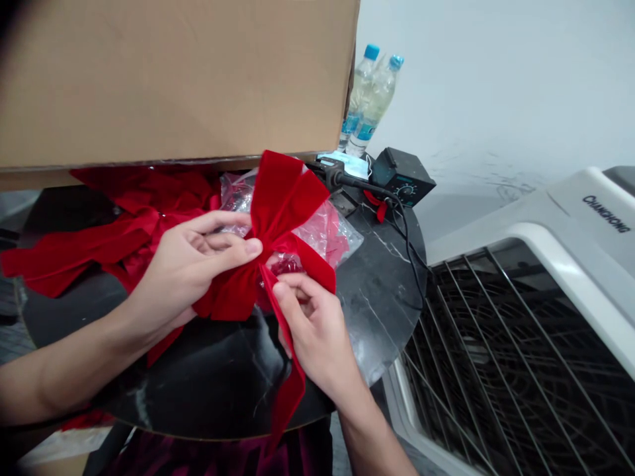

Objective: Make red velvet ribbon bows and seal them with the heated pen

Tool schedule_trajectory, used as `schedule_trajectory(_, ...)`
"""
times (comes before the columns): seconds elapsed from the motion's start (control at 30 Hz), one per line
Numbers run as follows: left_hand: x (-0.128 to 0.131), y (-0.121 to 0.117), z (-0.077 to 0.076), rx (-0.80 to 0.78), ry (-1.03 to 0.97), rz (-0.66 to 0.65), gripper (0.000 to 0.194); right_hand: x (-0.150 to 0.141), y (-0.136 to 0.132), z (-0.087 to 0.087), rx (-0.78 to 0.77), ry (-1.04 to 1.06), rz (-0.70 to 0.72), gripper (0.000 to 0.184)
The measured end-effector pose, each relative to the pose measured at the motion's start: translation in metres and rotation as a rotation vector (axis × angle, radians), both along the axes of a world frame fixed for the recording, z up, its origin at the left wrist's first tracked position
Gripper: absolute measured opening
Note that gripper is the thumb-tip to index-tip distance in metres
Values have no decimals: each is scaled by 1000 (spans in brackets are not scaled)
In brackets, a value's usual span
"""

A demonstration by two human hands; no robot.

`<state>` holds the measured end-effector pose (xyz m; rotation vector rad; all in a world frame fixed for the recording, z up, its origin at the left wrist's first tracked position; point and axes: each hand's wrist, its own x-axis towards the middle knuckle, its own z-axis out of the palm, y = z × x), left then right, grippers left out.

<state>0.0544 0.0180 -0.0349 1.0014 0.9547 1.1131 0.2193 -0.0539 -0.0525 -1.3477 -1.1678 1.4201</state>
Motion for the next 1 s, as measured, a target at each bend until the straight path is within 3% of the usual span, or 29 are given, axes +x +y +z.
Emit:
schedule_trajectory(0.1, -4, 5, 2, 11, 21, 7, 45, 25, -24, 6, -15, -225, 137, 25)
schedule_trajectory(0.23, -8, 9, 1, 12, 56, -88, 45, 91, -47, 24, -198, -410, 512, 15)
schedule_trajectory(0.27, -8, 10, 0, 12, 67, -117, 44, 107, -48, 30, -204, -497, 534, 17)
schedule_trajectory(0.3, -8, 10, -1, 13, 77, -142, 44, 118, -47, 36, -120, -601, 466, 18)
schedule_trajectory(0.37, -8, 10, -3, 22, 84, -164, 41, 125, -40, 46, 200, -817, 56, 11)
schedule_trajectory(0.43, -7, 11, -4, 41, 91, -153, 39, 109, -31, 54, 464, -931, -251, 11)
schedule_trajectory(0.5, -7, 11, -4, 64, 125, -135, 37, 82, -23, 62, 618, -1030, -201, 25)
schedule_trajectory(0.57, -8, 11, -3, 94, 159, -116, 36, 56, -18, 69, 717, -1095, -198, 22)
schedule_trajectory(0.67, -9, 10, -1, 136, 172, -110, 33, 32, -12, 68, 682, -1039, -91, 14)
schedule_trajectory(0.73, -9, 8, 0, 155, 162, -107, 33, 20, -6, 58, 659, -978, -28, 14)
schedule_trajectory(0.87, -8, 3, 2, 179, 159, -70, 33, 0, 11, 30, 647, -852, -99, 13)
schedule_trajectory(1.0, -6, 0, 3, 196, 160, -36, 33, -14, 14, 20, 516, -690, -211, 7)
